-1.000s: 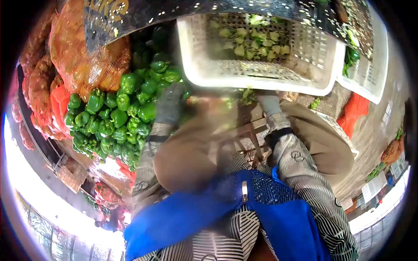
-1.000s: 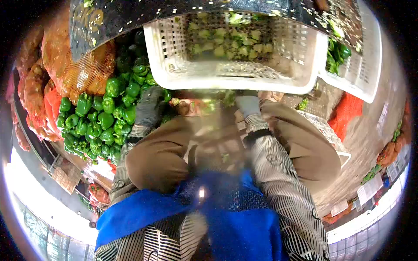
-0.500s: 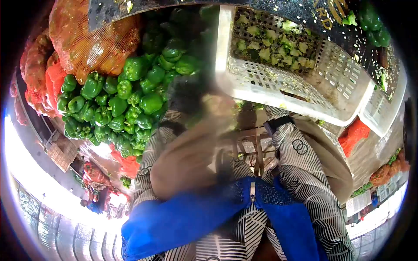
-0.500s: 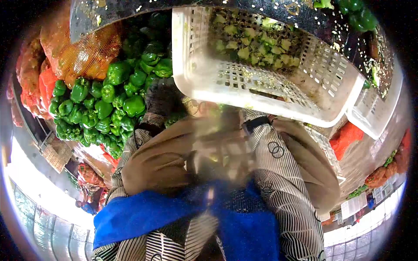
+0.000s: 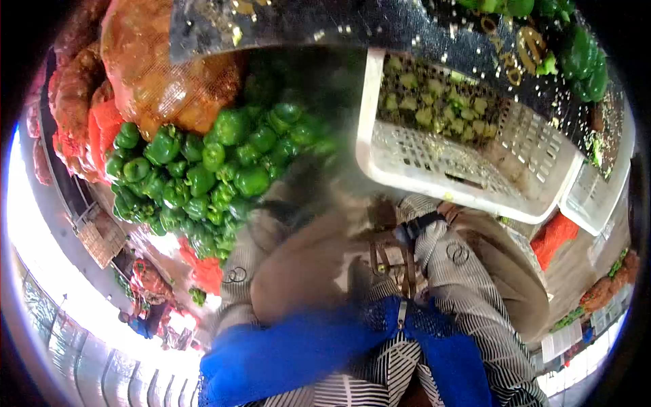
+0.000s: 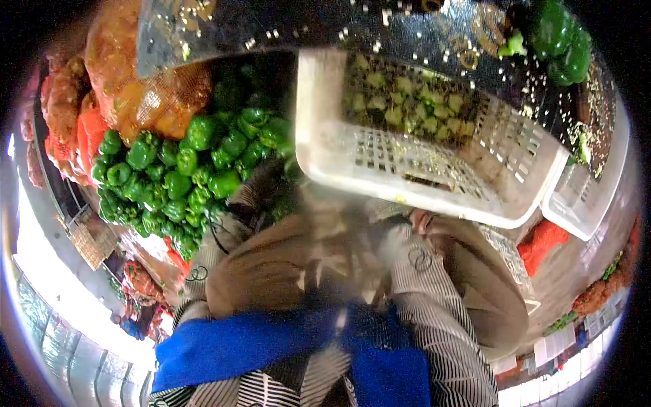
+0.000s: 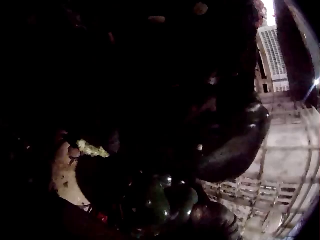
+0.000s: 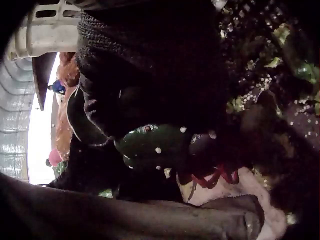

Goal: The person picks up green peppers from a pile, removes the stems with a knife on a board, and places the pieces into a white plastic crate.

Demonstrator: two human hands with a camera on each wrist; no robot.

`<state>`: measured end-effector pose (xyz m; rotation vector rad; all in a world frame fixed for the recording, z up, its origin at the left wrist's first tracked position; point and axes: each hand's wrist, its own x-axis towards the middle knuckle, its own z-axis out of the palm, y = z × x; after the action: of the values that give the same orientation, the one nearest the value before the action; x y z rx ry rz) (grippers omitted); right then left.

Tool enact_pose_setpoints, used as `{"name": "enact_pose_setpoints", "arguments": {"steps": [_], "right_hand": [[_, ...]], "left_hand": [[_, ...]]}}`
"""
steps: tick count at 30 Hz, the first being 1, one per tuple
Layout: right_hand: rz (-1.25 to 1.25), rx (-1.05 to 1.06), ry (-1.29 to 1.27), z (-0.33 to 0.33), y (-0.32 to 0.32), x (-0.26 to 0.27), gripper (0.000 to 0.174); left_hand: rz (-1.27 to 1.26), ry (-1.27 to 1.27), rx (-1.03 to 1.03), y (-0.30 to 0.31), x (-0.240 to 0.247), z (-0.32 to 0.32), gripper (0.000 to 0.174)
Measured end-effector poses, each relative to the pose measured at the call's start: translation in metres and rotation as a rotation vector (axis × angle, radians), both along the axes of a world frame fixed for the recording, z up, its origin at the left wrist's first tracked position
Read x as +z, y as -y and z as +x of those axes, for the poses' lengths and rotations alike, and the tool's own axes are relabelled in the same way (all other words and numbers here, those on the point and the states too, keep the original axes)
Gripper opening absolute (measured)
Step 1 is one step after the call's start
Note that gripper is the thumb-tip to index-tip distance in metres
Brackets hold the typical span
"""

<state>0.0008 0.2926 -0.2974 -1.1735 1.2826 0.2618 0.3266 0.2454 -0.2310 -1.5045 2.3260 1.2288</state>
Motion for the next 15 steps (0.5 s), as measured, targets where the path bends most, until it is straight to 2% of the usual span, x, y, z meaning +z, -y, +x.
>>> {"name": "enact_pose_setpoints", "arguments": {"steps": [1,3,4,5,7,8,10,11,12,13,14,15], "right_hand": [[0.015,-0.071,0.125,0.011,-0.006,0.016,0.074],[0.026,-0.2,0.378,0.042,0.001,0.048,0.075],[0.003,-0.256,0.507,0.053,0.004,0.071,0.076],[-0.039,-0.317,0.64,0.07,0.01,0.091,0.077],[-0.161,-0.406,0.887,0.097,0.029,0.135,0.079],[-0.243,-0.447,0.994,0.104,0.04,0.154,0.08],[-0.438,-0.502,1.155,0.11,0.061,0.19,0.082],[-0.469,-0.499,1.155,0.097,0.073,0.214,0.082],[-0.51,-0.395,0.98,0.074,0.097,0.255,0.088],[-0.541,-0.297,0.801,0.052,0.118,0.29,0.095],[-0.623,-0.333,0.753,0.033,0.134,0.313,0.099],[-0.704,-0.368,0.703,0.014,0.149,0.331,0.104]], "left_hand": [[-0.142,-0.106,0.05,-0.016,-0.015,0.014,0.054],[0.611,0.364,0.025,0.047,0.095,-0.026,0.055],[0.516,0.28,0.217,0.018,0.096,0.004,0.057],[0.131,0.318,-0.068,0.033,0.16,-0.015,0.061],[0.086,0.203,0.088,0.02,0.177,0.023,0.053],[0.039,0.188,0.061,0.041,0.186,0.022,0.053],[0.33,-0.394,0.417,0.062,0.219,0.015,0.053],[0.49,-0.688,0.587,0.071,0.235,0.011,0.052],[0.657,-0.986,0.752,0.08,0.246,0.011,0.052],[0.711,-0.743,0.783,0.104,0.24,0.021,0.047],[0.706,-0.749,0.767,0.12,0.246,0.004,0.047],[0.479,-0.74,0.683,0.132,0.256,-0.024,0.047]]}}
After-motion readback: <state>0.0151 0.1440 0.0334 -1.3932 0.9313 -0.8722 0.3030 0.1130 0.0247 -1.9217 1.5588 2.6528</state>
